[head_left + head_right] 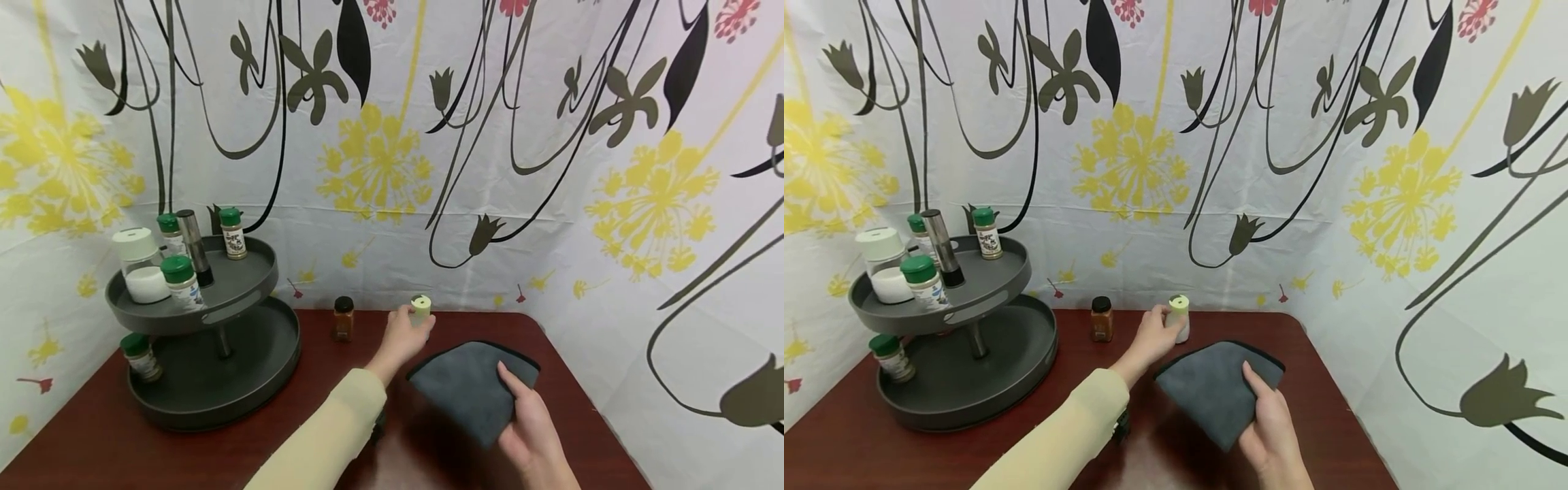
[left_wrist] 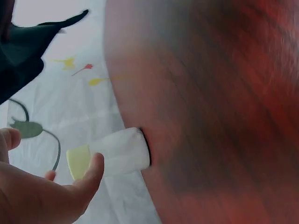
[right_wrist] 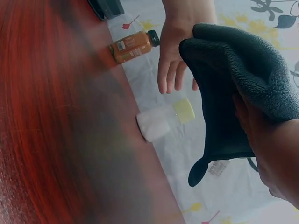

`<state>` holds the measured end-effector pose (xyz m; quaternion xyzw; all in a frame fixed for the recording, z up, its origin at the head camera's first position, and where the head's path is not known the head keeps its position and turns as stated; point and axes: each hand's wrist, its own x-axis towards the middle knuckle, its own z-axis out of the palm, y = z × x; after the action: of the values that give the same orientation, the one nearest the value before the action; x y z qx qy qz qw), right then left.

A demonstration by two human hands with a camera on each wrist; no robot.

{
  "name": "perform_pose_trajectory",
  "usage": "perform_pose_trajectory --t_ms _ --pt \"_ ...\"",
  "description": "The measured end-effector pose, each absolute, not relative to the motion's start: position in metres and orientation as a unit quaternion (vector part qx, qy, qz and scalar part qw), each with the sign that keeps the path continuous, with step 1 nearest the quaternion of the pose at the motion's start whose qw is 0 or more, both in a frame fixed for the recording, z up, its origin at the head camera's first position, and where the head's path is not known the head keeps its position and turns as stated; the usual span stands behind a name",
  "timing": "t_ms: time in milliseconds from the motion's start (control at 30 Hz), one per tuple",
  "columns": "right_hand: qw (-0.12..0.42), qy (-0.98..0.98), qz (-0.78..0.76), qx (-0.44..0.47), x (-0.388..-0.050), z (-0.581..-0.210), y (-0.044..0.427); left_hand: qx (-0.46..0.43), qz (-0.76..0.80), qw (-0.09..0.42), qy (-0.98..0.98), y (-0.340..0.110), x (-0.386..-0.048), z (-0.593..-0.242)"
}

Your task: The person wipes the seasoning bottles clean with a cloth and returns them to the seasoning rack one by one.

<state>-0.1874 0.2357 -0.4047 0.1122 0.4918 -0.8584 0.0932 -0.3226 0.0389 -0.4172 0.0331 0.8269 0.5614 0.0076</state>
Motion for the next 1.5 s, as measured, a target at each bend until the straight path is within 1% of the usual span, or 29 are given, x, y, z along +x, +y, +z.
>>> perform_pose_trajectory --t_ms 67,233,433,533,700,867,1033,1133,1367,1500 --pt "0.092 0.490 -0.860 0.110 -0.187 -0.404 0.237 0.052 0.523 0.006 0.850 0.044 -0.327 -0.415" --pt "0.088 0.489 -0.861 0.108 -0.185 -0.402 0.239 0.110 0.431 0.027 0.895 0.053 -0.337 -0.408" --pt "0.086 0.500 -0.855 0.113 -0.182 -0.402 0.244 0.131 0.365 0.042 0.921 0.059 -0.350 -0.411" --pt "0.085 0.499 -0.855 0.113 -0.181 -0.402 0.246 0.135 0.313 0.033 0.940 0.059 -0.356 -0.417" --pt "0.079 0.501 -0.854 0.114 -0.179 -0.401 0.251 0.117 0.248 -0.004 0.962 0.056 -0.370 -0.418" --pt "0.078 0.506 -0.851 0.120 -0.178 -0.399 0.259 0.101 0.295 -0.005 0.950 0.053 -0.382 -0.416" --pt "0.080 0.496 -0.857 0.116 -0.176 -0.400 0.261 0.116 0.352 -0.006 0.929 0.049 -0.385 -0.430" --pt "0.078 0.494 -0.859 0.112 -0.176 -0.402 0.258 0.124 0.383 -0.009 0.916 0.043 -0.382 -0.442" --pt "0.083 0.505 -0.852 0.108 -0.177 -0.402 0.258 0.063 0.493 -0.029 0.867 0.033 -0.368 -0.462" --pt "0.083 0.502 -0.854 0.106 -0.177 -0.403 0.256 0.062 0.505 -0.034 0.860 0.023 -0.356 -0.468"
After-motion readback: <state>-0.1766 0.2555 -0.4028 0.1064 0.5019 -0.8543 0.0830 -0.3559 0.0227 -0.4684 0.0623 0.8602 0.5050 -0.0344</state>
